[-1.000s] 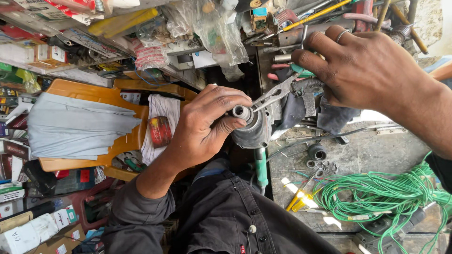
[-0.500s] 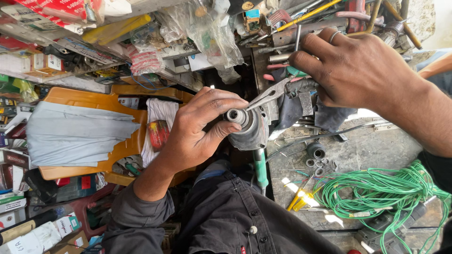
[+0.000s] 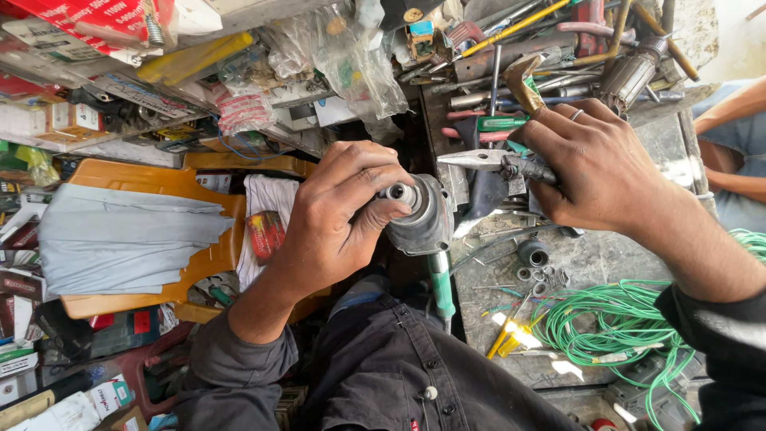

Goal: The person holds a power drill and works on its chuck, using a screwdriver to turn and loosen components inside the chuck, then picks up pliers and a wrench to grip and adjust parts of the drill. They repeatedly reposition the drill on the cluttered workbench while manipulating its parts by hand.

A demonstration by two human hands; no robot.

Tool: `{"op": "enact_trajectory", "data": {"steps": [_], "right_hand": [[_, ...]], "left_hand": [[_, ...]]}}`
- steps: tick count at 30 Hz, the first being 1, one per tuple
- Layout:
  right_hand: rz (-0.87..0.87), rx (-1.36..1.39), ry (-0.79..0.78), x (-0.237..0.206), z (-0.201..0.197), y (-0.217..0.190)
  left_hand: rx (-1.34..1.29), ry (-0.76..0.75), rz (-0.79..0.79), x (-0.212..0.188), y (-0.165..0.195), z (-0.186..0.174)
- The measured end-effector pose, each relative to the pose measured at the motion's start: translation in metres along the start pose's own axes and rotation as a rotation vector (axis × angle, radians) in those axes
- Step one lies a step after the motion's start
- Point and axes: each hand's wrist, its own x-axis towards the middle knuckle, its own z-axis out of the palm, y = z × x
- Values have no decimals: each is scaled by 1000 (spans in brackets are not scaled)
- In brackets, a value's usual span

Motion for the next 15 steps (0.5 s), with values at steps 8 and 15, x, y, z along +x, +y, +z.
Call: {"op": "enact_trajectory", "data": {"steps": [8,15], "right_hand": [[70,150,14,-13,5,-2],[164,185,-10,-23,5,-4]], "left_hand": [[-4,53,30,-1,0,6],[-35,50,45,-2,-6,7]]}}
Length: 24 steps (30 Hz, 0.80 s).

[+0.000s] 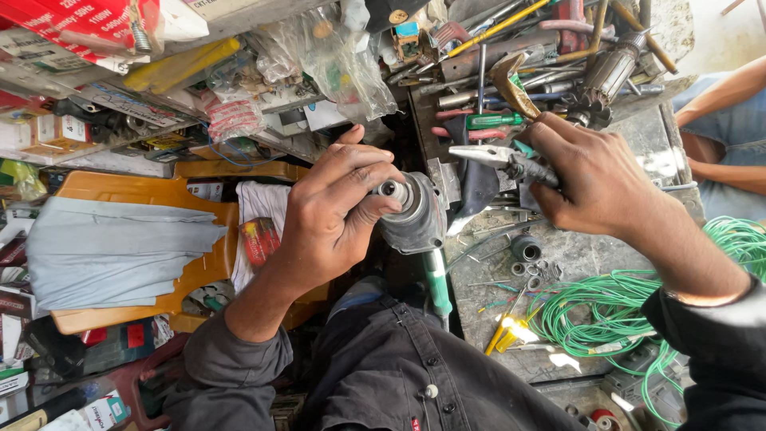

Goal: The person holds a power drill and works on its chuck, using a screwdriver to turn and loosen components inside the chuck, then picks up pliers and a wrench to grip and adjust parts of the drill. They repeatedly reposition the drill on the cluttered workbench while manipulating its parts by hand.

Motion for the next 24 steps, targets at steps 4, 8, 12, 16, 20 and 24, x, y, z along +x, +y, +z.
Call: {"op": "enact_trajectory", "data": {"steps": [4,8,12,16,20,24], "right_hand": [[-25,28,24,-4,2,-5],[-4,74,34,-6,1,-8],[7,199,85,-10,9,-13],[190,418,90,-27,23,-27],[377,880,128,-42,33,-47],[342,1622,278,-66,55,-83]], "left_hand": [[-20,27,13,-2,-1,0],[-52,44,-8,1,3,2],[-197,127,28,9,7,-8],[-95,140,126,7,8,-34],[-130,182,-14,5,-13,-27],[-733,-40,-130,-13,-41,15]]}}
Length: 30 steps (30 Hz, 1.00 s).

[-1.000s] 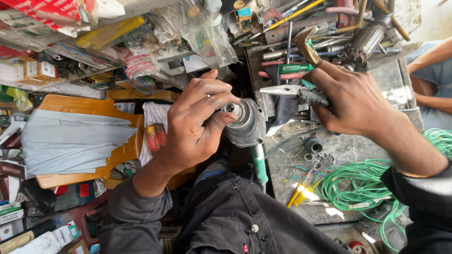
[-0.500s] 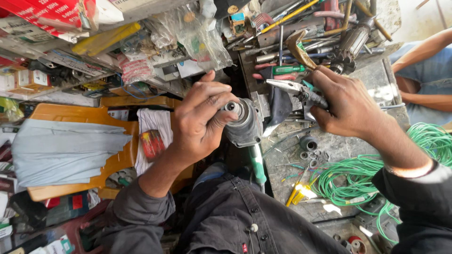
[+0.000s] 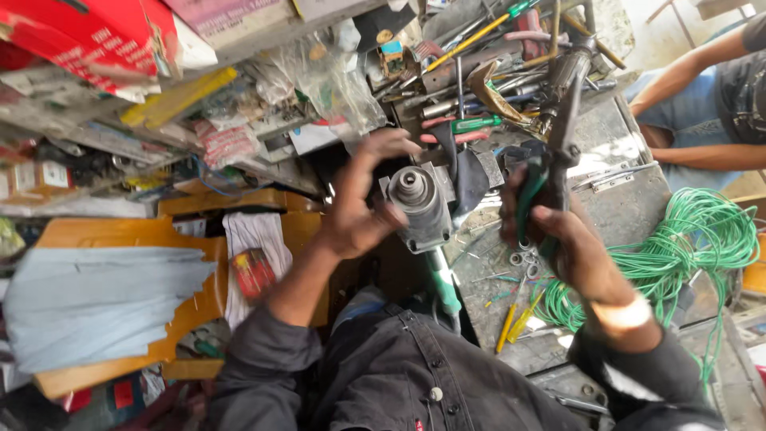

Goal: The person holds a power drill and works on its chuck, using a screwdriver to turn and loosen components inside the chuck, then picks up pliers and a wrench to grip and adjust parts of the drill. They repeatedly reposition the drill on the cluttered workbench while manipulating its parts by hand.

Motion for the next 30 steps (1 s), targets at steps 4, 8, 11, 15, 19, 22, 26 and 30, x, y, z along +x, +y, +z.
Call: {"op": "enact_trajectory", "data": {"steps": [4,8,11,15,19,22,26,30], "right_hand": [[-175,471,48,-51,36,38],[-628,536,213,-97,93,42],[-1112,374,361,-78,143,38],[-724,716,165,-26,193,60],[-458,813,102,-33,212,75],[-1142,581,291,-40,215,87],[-242,891,32,-25,210,99],[-543,919,84,-36,206,97]], "left_hand": [[95,-200,12,-9,-44,3],[-3,-249,-1,-16,-57,-4],[-26,-287,-23,-15,-57,-8],[-23,-352,-10,-14,-57,-15],[-6,-373,-7,-18,-60,-18],[40,-358,29,-18,-62,-19],[-72,-391,-11,-18,-65,-21],[21,-366,36,-19,-66,-19]]}}
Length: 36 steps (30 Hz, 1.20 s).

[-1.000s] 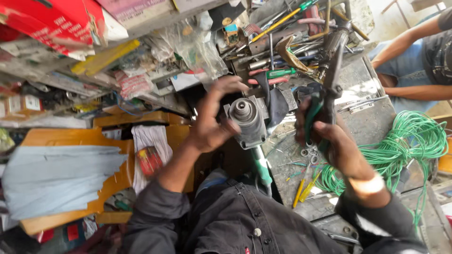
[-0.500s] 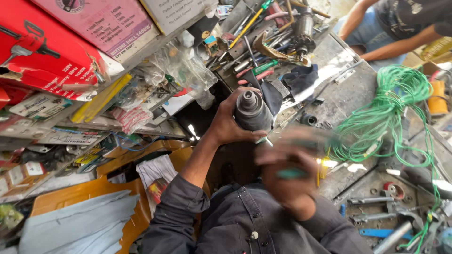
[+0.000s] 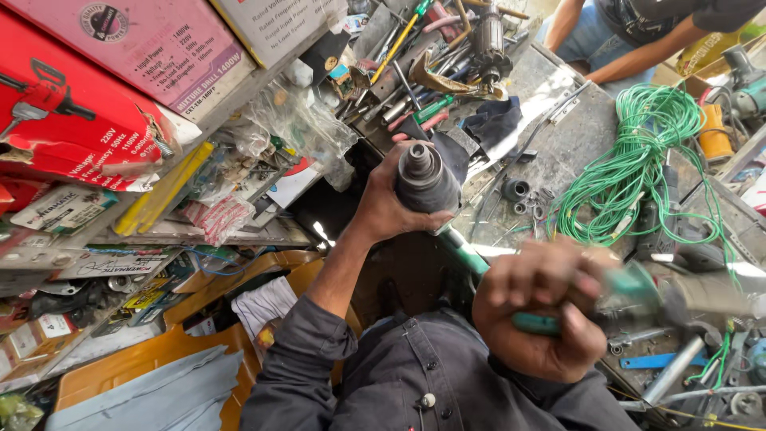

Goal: The person holds a power drill and works on its chuck, using a screwdriver to turn and loosen components inside the chuck, then picks up pliers and a wrench to grip and adjust parts of the drill. They repeatedly reposition the drill on the cluttered workbench while manipulating its parts by hand.

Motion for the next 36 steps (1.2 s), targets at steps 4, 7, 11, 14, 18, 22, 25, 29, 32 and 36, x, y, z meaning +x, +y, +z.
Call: {"op": "enact_trajectory", "data": {"steps": [4,7,11,14,18,22,25,29,32,36], "right_hand": [[346,-59,131,-1,-4,16],[-259,-252,0,-11,-13,24],[-151,-260,-23,-14,-21,20],[303,-167,42,-3,-19,19],[-211,-352,-68,14,-5,26],[197,-281,128,19,7,27],[-368,-377,-110,21,12,28],[481,-231,144,27,13,33],[-175,-360,-100,24,11,35],[-167,-522,30,28,-1,43]], "left_hand": [[-33,5,-16,1,-1,1],[-16,3,-18,-1,0,1],[-38,25,-31,1,0,3],[-69,4,-43,2,0,2],[-60,6,-14,0,1,1],[-17,18,0,1,2,1],[51,25,27,4,0,-1],[-119,-23,-69,-1,-4,-3],[-68,6,33,-3,-9,-1],[-112,2,-19,0,-11,-2]]}}
